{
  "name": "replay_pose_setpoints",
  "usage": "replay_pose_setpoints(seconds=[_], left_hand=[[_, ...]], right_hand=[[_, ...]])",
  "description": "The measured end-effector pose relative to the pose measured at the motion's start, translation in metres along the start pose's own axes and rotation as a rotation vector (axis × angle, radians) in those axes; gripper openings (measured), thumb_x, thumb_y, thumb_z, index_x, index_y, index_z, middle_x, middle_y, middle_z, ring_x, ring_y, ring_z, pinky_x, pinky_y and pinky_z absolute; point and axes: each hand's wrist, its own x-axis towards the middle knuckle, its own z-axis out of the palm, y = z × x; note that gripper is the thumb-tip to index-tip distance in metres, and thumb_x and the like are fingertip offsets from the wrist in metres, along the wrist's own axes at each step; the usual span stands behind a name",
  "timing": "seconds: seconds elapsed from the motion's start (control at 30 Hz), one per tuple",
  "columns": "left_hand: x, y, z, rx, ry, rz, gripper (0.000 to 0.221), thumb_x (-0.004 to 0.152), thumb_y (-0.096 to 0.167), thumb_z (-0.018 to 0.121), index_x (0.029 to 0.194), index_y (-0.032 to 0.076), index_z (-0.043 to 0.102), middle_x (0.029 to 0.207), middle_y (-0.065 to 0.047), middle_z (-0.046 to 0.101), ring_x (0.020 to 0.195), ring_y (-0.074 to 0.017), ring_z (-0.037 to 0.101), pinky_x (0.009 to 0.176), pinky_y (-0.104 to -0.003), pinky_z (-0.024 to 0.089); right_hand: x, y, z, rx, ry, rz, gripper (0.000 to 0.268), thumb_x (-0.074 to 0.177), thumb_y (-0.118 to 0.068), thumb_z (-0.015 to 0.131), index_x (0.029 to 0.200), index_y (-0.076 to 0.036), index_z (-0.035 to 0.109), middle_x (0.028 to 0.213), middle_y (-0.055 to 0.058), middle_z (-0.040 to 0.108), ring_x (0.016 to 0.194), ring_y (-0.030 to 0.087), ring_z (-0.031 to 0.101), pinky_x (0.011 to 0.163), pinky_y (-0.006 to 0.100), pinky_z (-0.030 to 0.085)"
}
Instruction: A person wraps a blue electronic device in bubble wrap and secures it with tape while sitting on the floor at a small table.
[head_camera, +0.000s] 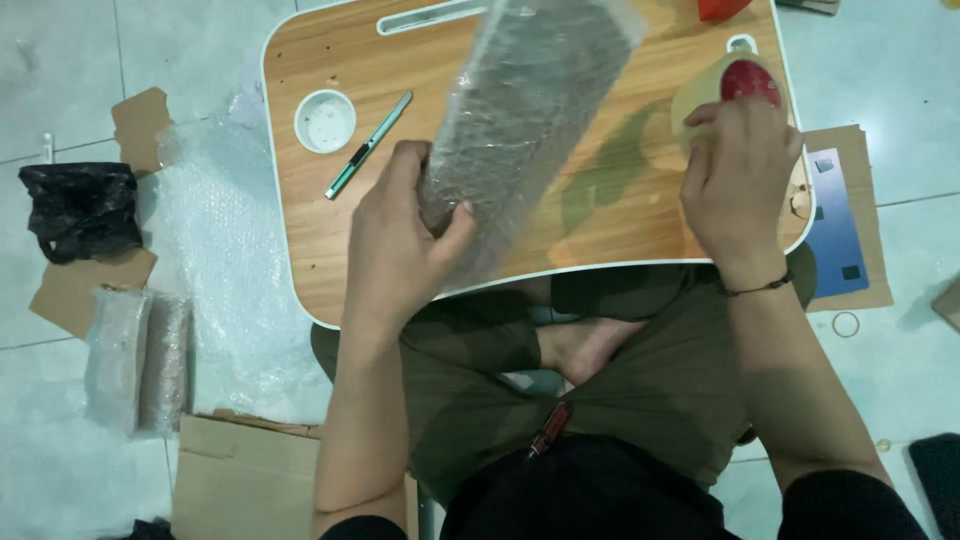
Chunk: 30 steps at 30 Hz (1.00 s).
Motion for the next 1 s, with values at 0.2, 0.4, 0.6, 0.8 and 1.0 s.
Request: replay_pose_setpoints(seconds=[0.2,0.4,0.6,0.8,1.0], left_hand=[[-0.012,-0.022,0.027,0.492,0.144,0.434,0.051,0.067,0.001,0.077,0.116,0.007,0.063,0.124,-0.009,0.060,0.120,-0.0328,0.057,0.102,-0.047,0.046],[-0.054,-0.079,0.068,0.505,0.156,0.428,0.028,0.081,0.004,0.074,0.106,0.010,0.065,0.121,-0.005,0.059,0.116,-0.0274,0.052,0.110,-0.052,0.036],[-0.049,-0.086,0.060,0.197,-0.034,0.309,0.030,0.072,-0.006,0.057,0.099,0.007,0.057,0.121,-0.013,0.049,0.123,-0.0354,0.045,0.122,-0.060,0.021],[-0.031,-0.082,0.060,-0.108,-0.015,0.297,0.033,0.068,0.000,0.048,0.099,0.004,0.058,0.119,-0.014,0.051,0.125,-0.0370,0.046,0.125,-0.060,0.018],[-0.035,-0.093,0.074,0.265,0.250,0.138,0.049,0.089,0.032,0.071,0.130,0.008,0.059,0.140,-0.019,0.041,0.138,-0.0421,0.036,0.120,-0.062,0.016]], right_hand=[[0.001,-0.006,0.010,-0.156,0.086,-0.112,0.032,0.101,-0.013,0.068,0.130,0.001,0.066,0.118,0.015,0.061,0.101,0.030,0.051,0.099,0.043,0.033],[0.013,0.018,0.011,-0.261,0.091,-0.119,0.039,0.093,0.007,0.068,0.130,-0.004,0.072,0.117,0.014,0.065,0.105,0.030,0.055,0.104,0.043,0.031],[0.001,0.045,0.029,-0.311,0.057,-0.171,0.020,0.100,0.007,0.079,0.114,-0.006,0.075,0.120,0.012,0.060,0.111,0.028,0.054,0.116,0.045,0.029],[0.001,0.034,0.025,-0.089,0.077,-0.163,0.038,0.091,0.018,0.075,0.125,0.004,0.073,0.127,0.025,0.061,0.120,0.041,0.054,0.120,0.056,0.023],[-0.020,-0.036,-0.022,0.599,0.032,0.169,0.023,0.110,-0.001,0.047,0.129,0.011,0.050,0.122,0.022,0.051,0.104,0.031,0.050,0.091,0.040,0.042]])
